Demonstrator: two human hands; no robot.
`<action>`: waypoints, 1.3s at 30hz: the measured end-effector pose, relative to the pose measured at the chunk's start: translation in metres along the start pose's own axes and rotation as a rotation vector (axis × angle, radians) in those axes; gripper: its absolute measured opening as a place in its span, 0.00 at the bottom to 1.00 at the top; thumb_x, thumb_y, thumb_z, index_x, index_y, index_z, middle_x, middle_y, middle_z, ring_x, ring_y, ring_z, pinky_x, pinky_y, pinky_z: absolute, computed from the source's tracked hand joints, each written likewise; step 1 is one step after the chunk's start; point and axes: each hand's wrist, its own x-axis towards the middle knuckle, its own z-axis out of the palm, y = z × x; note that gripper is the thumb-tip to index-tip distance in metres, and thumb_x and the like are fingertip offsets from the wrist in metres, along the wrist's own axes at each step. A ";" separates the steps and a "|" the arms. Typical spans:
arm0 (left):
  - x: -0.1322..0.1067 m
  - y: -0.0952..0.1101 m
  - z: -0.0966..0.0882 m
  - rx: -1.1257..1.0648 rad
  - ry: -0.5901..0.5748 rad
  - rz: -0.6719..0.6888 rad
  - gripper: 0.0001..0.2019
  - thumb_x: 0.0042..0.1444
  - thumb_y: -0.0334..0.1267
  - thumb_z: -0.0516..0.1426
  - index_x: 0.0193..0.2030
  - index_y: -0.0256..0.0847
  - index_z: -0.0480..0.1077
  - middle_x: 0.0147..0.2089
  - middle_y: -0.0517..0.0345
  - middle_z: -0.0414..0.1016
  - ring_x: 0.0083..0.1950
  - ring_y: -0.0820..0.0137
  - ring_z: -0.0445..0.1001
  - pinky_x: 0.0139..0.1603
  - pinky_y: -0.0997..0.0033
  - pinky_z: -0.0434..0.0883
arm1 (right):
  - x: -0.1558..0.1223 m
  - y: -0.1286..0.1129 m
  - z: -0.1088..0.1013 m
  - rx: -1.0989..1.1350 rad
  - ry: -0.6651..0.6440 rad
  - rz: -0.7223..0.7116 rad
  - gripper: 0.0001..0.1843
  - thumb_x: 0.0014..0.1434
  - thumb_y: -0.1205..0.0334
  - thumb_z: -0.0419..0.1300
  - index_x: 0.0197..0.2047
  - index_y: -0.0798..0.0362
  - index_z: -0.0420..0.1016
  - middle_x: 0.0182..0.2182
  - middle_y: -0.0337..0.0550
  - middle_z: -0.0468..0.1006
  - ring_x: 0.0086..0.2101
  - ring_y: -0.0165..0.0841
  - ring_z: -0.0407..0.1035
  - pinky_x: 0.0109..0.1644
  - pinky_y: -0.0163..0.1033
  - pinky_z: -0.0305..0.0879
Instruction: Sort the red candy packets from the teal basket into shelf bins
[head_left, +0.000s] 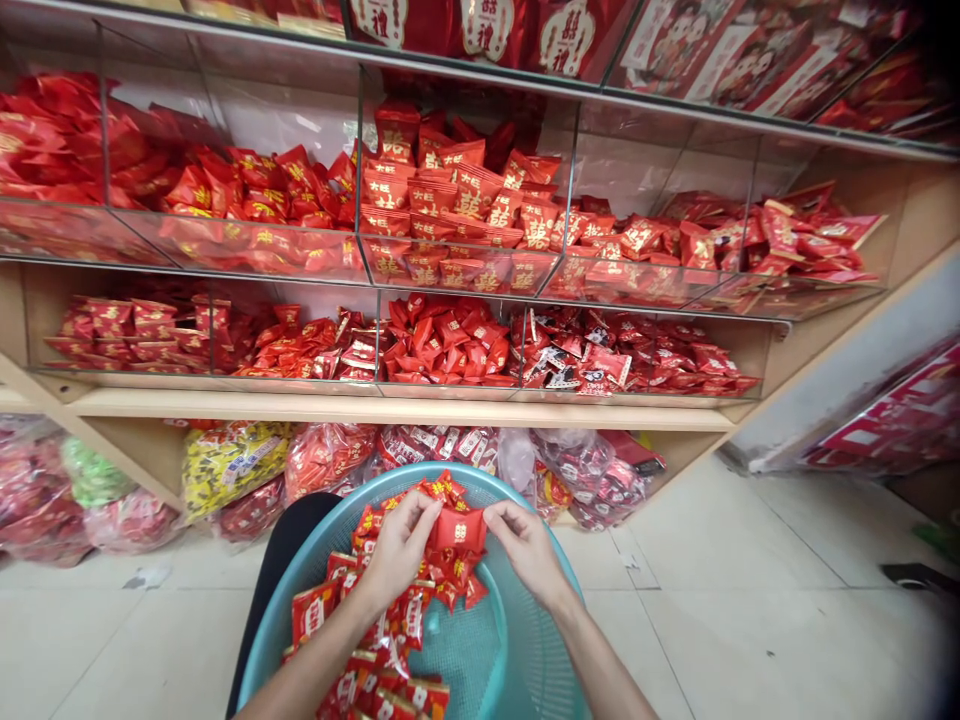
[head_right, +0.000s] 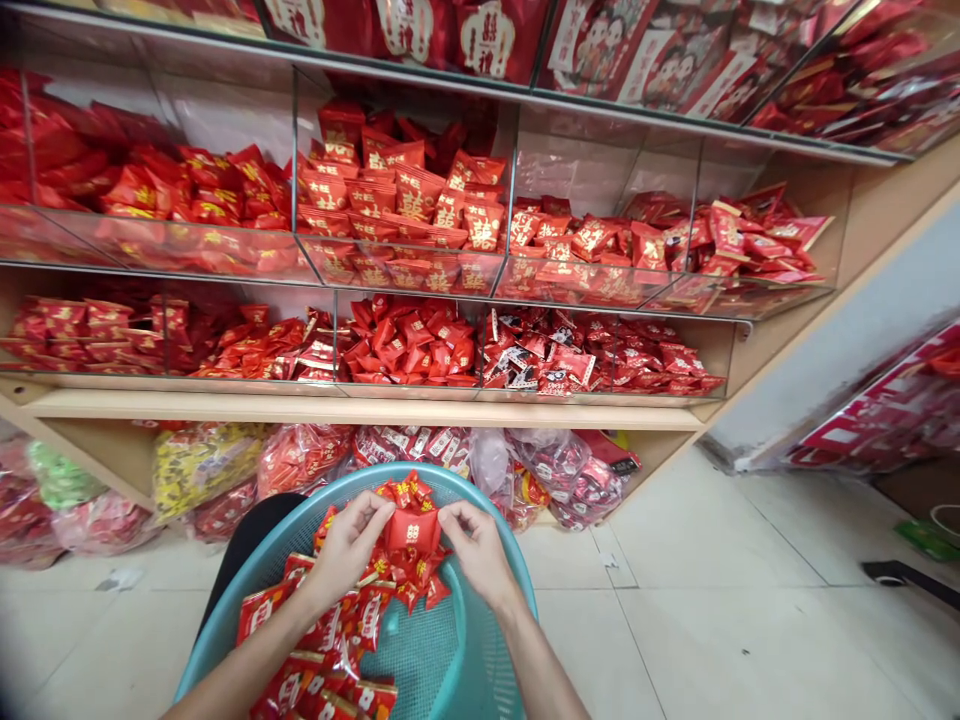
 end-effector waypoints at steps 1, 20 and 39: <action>0.000 0.000 0.000 0.001 -0.005 -0.003 0.12 0.60 0.43 0.50 0.28 0.41 0.61 0.26 0.66 0.62 0.27 0.75 0.61 0.30 0.76 0.62 | -0.001 -0.001 0.000 -0.032 0.013 -0.011 0.17 0.60 0.50 0.53 0.34 0.55 0.73 0.30 0.41 0.75 0.33 0.33 0.68 0.40 0.37 0.64; 0.006 -0.012 -0.014 0.133 -0.002 0.005 0.10 0.59 0.43 0.51 0.36 0.42 0.68 0.33 0.60 0.74 0.34 0.70 0.73 0.37 0.73 0.69 | -0.012 -0.011 0.011 -0.731 -0.336 -0.119 0.21 0.50 0.64 0.61 0.49 0.48 0.66 0.44 0.41 0.74 0.44 0.38 0.64 0.49 0.41 0.55; 0.025 -0.054 -0.080 0.488 0.296 -0.076 0.13 0.55 0.46 0.52 0.40 0.40 0.70 0.41 0.51 0.78 0.41 0.62 0.77 0.42 0.66 0.71 | -0.027 0.013 0.028 -0.821 -0.906 0.177 0.21 0.38 0.62 0.65 0.40 0.49 0.73 0.26 0.32 0.71 0.26 0.28 0.63 0.25 0.29 0.53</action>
